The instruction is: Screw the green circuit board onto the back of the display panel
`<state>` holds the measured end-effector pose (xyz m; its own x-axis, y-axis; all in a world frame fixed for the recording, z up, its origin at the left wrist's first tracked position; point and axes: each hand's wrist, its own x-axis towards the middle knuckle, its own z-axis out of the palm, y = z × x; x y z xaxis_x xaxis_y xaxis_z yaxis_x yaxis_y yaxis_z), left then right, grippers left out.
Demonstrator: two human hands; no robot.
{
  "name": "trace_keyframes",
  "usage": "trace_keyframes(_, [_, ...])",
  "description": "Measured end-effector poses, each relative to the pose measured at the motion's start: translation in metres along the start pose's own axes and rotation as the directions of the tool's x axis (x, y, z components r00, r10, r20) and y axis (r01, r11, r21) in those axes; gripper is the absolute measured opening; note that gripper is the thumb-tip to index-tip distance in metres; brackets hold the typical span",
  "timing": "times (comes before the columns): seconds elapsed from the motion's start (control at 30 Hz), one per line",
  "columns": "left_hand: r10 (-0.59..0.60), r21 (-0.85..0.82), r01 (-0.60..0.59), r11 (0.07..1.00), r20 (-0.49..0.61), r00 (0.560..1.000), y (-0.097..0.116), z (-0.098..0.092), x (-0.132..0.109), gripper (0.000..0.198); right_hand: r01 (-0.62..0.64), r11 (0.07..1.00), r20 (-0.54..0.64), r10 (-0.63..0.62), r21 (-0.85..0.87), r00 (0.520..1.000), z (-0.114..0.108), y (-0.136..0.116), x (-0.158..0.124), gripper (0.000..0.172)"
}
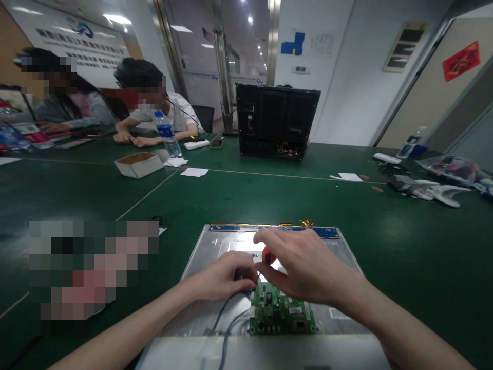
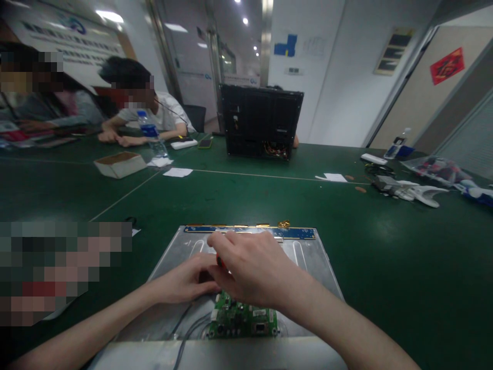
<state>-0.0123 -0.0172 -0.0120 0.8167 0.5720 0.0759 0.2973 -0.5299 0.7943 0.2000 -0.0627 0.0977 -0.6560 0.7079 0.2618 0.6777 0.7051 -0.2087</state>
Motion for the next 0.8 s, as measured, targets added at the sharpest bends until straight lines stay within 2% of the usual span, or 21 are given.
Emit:
trace_keyframes(0.17, [0.024,0.088,-0.023,0.996,-0.005,1.000,0.0003,-0.0010,-0.0012,0.010,0.022,1.000,0.011,-0.023,0.020,1.000,-0.0014,0.0007,-0.0020,0.024])
trace_keyframes(0.37, [0.060,0.051,-0.061,0.997,0.009,0.998,-0.0023,-0.0018,0.0001,0.007,-0.017,1.000,0.015,0.017,0.002,1.000,-0.0004,0.0001,-0.0010,0.021])
trace_keyframes(0.57, [0.069,0.049,-0.069,0.996,0.003,0.998,-0.0015,-0.0018,0.0008,0.013,0.021,1.000,-0.016,-0.021,0.006,1.000,0.0015,0.0009,-0.0005,0.019])
trace_keyframes(0.8, [0.102,0.066,-0.103,0.992,0.021,0.995,-0.0011,-0.0044,0.0012,0.012,0.033,0.999,0.017,-0.033,0.013,0.999,-0.0033,-0.0006,-0.0020,0.018])
